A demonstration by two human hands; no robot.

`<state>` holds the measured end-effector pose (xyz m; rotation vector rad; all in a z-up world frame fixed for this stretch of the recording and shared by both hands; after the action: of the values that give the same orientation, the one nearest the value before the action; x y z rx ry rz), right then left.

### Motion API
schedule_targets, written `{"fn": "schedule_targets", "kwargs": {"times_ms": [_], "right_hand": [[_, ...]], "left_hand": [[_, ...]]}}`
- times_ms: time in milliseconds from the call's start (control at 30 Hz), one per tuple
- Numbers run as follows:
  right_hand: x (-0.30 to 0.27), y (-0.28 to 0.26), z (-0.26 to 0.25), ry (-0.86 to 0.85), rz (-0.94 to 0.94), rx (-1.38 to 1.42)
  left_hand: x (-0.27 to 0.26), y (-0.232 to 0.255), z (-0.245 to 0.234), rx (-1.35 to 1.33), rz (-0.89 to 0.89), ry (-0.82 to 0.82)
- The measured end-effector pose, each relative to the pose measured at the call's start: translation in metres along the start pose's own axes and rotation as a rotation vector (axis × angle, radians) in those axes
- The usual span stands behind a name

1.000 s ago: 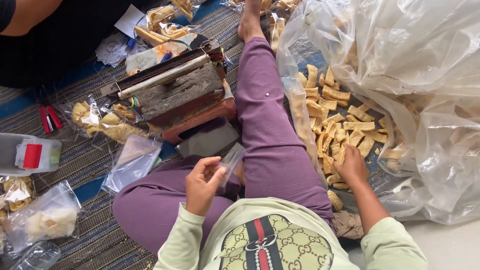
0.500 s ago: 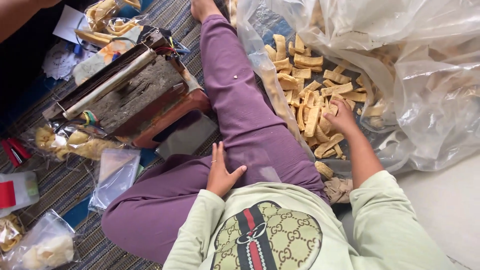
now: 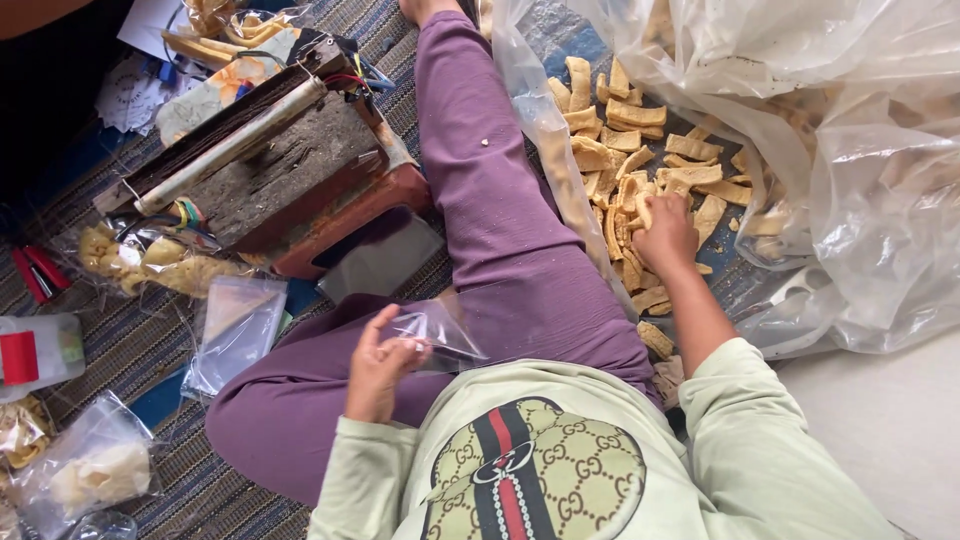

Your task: Packaging small snack pieces into plastic bags and sealing them using a manual heat sealer.

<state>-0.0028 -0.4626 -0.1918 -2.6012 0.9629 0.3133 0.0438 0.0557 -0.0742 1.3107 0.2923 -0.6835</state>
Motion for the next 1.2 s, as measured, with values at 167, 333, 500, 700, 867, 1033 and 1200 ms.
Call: {"fn": "schedule_targets", "kwargs": {"times_ms": [167, 333, 500, 700, 867, 1033, 1200], "right_hand": [[0.028, 0.037, -0.014, 0.088, 0.018, 0.943], [0.002, -0.028, -0.07, -0.196, -0.082, 1.668], [-0.043, -0.127, -0.102, -0.298, -0.286, 1.696], [-0.139, -0.258, -0.123, -0.646, -0.579, 1.659], [-0.203, -0.318, -0.144, -0.688, -0.968, 1.43], [-0.234, -0.333, -0.149, -0.275, -1.143, 1.052], [-0.237, -0.333, -0.154, -0.287, -1.275, 1.024]], "left_hand": [[-0.021, 0.055, -0.026, -0.167, 0.309, 0.046], [-0.046, 0.098, -0.013, -0.196, 0.474, -0.024], [-0.056, 0.119, 0.007, 0.072, 0.632, 0.077], [-0.054, 0.115, 0.051, 0.307, 0.734, 0.059], [-0.061, 0.123, 0.072, 0.876, 0.807, 0.106], [-0.069, 0.136, 0.081, 0.846, 0.795, 0.161], [-0.075, 0.147, 0.082, 0.625, 0.787, 0.051]]}}
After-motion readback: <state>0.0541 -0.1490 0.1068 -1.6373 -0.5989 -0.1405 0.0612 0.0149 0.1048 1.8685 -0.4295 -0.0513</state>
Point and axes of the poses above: each hand's wrist, its own x-axis towards the middle knuckle, its own z-axis out of the palm, y = z × x, the point moved 5 cm from there along x, towards the middle knuckle, and after that the axes turned 4 degrees about -y, right-handed, at the moved point
